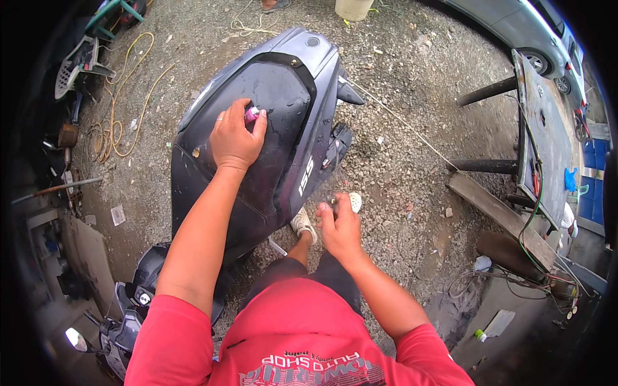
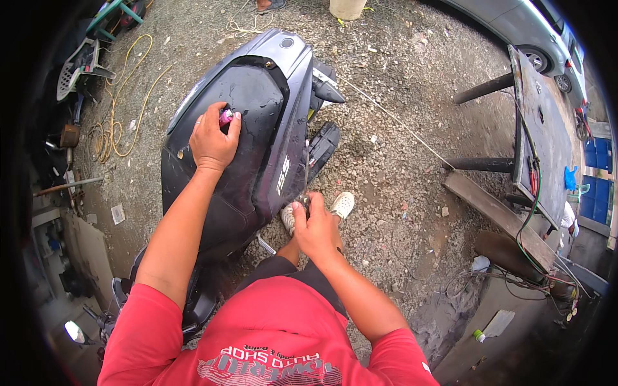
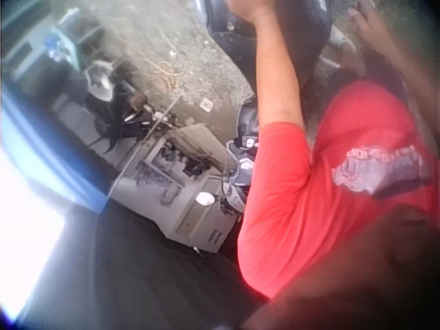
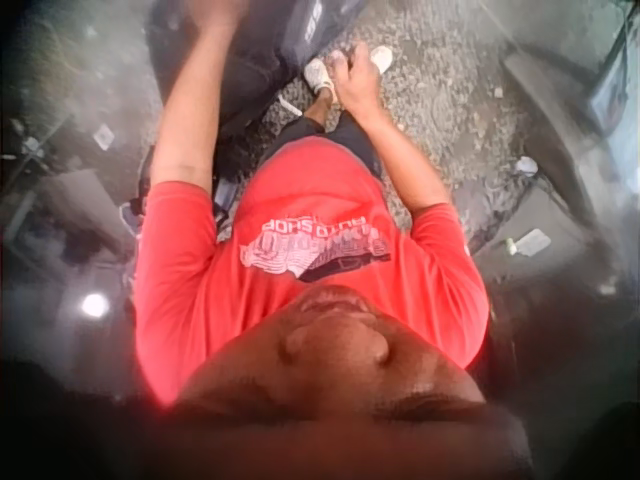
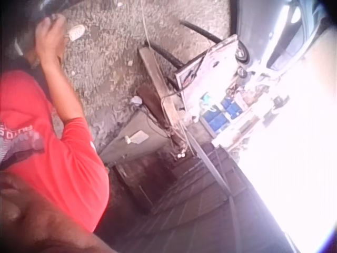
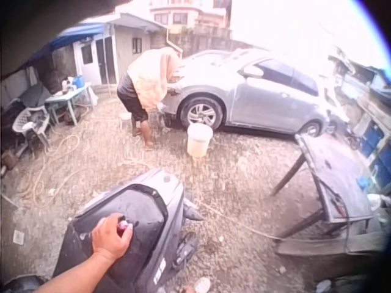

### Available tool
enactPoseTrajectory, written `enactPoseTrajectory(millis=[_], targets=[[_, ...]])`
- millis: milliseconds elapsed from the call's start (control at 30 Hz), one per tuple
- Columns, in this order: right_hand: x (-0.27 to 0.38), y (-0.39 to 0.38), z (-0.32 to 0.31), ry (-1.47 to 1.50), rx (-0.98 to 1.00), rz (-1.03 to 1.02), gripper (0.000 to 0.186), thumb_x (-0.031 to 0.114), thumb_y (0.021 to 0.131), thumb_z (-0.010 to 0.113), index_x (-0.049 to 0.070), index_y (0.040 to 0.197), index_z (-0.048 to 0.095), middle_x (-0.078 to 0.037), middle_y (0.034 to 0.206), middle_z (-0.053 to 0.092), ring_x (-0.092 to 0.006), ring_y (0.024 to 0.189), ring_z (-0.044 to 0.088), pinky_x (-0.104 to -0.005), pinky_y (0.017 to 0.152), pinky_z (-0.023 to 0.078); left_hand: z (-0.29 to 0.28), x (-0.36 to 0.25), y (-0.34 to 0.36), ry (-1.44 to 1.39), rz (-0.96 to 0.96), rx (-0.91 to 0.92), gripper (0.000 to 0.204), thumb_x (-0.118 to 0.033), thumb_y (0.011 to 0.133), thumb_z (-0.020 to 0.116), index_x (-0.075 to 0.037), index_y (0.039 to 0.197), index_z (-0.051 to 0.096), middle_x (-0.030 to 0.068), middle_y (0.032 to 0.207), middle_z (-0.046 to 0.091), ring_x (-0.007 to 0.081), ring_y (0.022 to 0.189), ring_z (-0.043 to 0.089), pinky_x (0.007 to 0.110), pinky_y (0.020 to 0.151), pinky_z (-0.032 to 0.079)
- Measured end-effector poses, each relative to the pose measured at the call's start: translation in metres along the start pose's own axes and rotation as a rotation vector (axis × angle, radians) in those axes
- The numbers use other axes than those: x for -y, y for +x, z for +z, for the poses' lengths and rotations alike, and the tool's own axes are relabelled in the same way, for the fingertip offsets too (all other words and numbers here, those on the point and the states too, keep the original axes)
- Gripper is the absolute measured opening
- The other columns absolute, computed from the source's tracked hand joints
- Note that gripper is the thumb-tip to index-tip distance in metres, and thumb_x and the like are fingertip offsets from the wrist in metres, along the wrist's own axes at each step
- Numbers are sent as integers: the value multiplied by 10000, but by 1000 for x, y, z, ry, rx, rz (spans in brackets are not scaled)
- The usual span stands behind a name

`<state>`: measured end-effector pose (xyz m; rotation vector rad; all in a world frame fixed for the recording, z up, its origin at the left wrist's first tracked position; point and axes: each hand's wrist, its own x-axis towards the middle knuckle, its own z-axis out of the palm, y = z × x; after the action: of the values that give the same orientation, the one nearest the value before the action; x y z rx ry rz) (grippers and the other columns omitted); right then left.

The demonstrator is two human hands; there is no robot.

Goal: The person uses a welding torch to heat a section of the motorcycle's rear body panel. They then use a small tool to scrape and clean the heated area. The person repeats this process of heating and scraping on the motorcycle's bodywork.

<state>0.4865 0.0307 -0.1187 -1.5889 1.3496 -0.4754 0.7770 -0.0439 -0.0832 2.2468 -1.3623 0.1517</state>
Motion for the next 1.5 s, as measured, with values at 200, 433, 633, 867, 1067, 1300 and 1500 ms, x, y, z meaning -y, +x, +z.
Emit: enactPoseTrajectory(millis=[200, 433, 633, 867, 1067, 1300, 1500], targets=[[-8, -7, -3, -57, 41, -16, 279, 166, 1074, 619, -18, 1260, 522, -119, 833, 753, -181, 658, 736, -329, 616, 563, 0, 1, 0, 10, 9, -2, 385, -394, 923, 757, -142, 1203, 680, 97, 1028, 753, 343, 984, 710, 473, 827, 568], [14, 3, 0, -19, 72, 111, 319, 290, 1032, 645, 46, 1222, 564, -255, 919, 738, -503, 875, 712, -570, 775, 540, 1, -1, 0, 10, -6, 22, 385, -395, 948, 740, -147, 1234, 669, 113, 1063, 746, 349, 1016, 702, 474, 871, 554], [24, 10, -1, -49, 78, 110, 334, 295, 1029, 651, 44, 1228, 558, -254, 890, 737, -510, 851, 711, -591, 759, 538, 3, 2, -1, 36, 20, 4, 387, -395, 965, 731, -140, 1248, 660, 123, 1075, 741, 352, 1034, 698, 473, 891, 548], [26, 10, -2, -84, 61, 58, 340, 297, 1029, 653, 38, 1226, 553, -262, 877, 734, -519, 838, 709, -598, 757, 540, 4, 1, 0, 20, -19, 29, 388, -397, 945, 730, -151, 1238, 668, 107, 1132, 746, 363, 1082, 690, 481, 910, 550], [28, 10, -1, -122, 60, 54, 337, 300, 1034, 642, 34, 1220, 550, -274, 885, 731, -534, 851, 702, -606, 761, 536, 5, 1, 0, 33, -1, 20, 391, -394, 941, 733, -153, 1240, 661, 102, 1122, 743, 365, 1077, 690, 484, 907, 551], [31, 13, -4, -72, 103, 111, 320, 296, 1039, 630, 45, 1221, 550, -288, 876, 727, -535, 864, 704, -609, 763, 534, 5, 1, -1, 33, 34, -4, 387, -390, 957, 731, -139, 1243, 660, 124, 1090, 742, 363, 1039, 695, 477, 892, 551], [24, 11, -3, -6, 104, 106, 307, 302, 1040, 631, 47, 1194, 557, -266, 856, 731, -525, 835, 705, -601, 747, 528, 3, 3, 0, 39, 20, 0, 392, -390, 945, 737, -142, 1240, 665, 115, 1108, 745, 366, 1058, 693, 481, 899, 553]])
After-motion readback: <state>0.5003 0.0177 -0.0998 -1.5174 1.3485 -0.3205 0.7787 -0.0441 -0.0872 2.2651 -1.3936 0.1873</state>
